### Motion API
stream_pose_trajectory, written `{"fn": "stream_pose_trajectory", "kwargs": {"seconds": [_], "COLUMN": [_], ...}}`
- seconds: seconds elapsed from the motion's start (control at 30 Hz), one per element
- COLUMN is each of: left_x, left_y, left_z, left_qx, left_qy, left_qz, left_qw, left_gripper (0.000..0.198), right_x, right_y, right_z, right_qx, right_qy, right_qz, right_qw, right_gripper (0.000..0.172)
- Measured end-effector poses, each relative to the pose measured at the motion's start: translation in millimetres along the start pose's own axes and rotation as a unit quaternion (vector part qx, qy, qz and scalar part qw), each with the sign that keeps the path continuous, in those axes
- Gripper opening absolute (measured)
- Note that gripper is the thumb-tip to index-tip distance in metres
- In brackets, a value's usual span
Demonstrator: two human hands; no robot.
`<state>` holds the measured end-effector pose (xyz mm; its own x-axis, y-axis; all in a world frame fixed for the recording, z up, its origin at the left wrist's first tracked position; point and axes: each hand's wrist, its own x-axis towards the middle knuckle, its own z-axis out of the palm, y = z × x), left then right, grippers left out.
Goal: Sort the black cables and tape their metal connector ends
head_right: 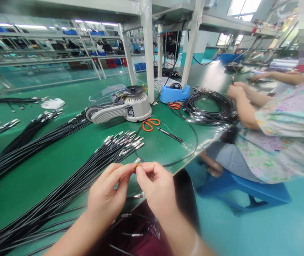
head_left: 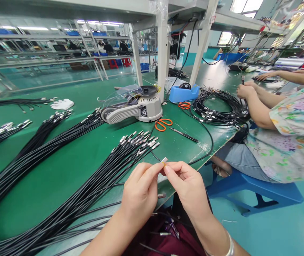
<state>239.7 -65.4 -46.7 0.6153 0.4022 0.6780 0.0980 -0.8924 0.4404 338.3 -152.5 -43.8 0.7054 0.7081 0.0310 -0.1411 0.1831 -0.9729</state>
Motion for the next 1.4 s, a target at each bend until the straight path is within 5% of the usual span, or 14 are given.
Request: {"fn": "stream_pose_trajectory", "kwargs": {"seconds": [0.23,0.47,0.77,1.1,1.4], "left_x": [1.1,4.3,9.5,13.0,15.8], "left_y": [2.4,1.4,4.9,12.2,8.5], "left_z": [0.6,2.6,-0.8,-1.7,-3.2], "left_qx": [0.003,-0.013,-0.075,-0.272,-0.46], "left_qy": [-0.001,-0.036,-0.09,-0.08,-0.097], "left_qz": [-0.015,-0.124,-0.236,-0.41,-0.45], "left_qw": [1.0,0.992,0.964,0.867,0.759], "left_gripper": [0.027,0.01,0.015,0.022,0.02], "right_x": [3.6,6.4,6.7,6.2,6.3], "right_y": [3.1,12.1,11.6,10.4,8.6], "right_z": [-0.4,-2.3,-0.8,0.0,0.0], "right_qx": [-0.017,-0.064,-0.082,-0.092,-0.077], "right_qy": [-0.005,0.005,0.012,-0.002,-0.019], "right_qz": [0.008,0.009,-0.009,-0.021,-0.02], "right_qw": [1.0,0.998,0.997,0.996,0.997], "right_gripper": [0.013,0.018,0.017,0.016,0.018]}}
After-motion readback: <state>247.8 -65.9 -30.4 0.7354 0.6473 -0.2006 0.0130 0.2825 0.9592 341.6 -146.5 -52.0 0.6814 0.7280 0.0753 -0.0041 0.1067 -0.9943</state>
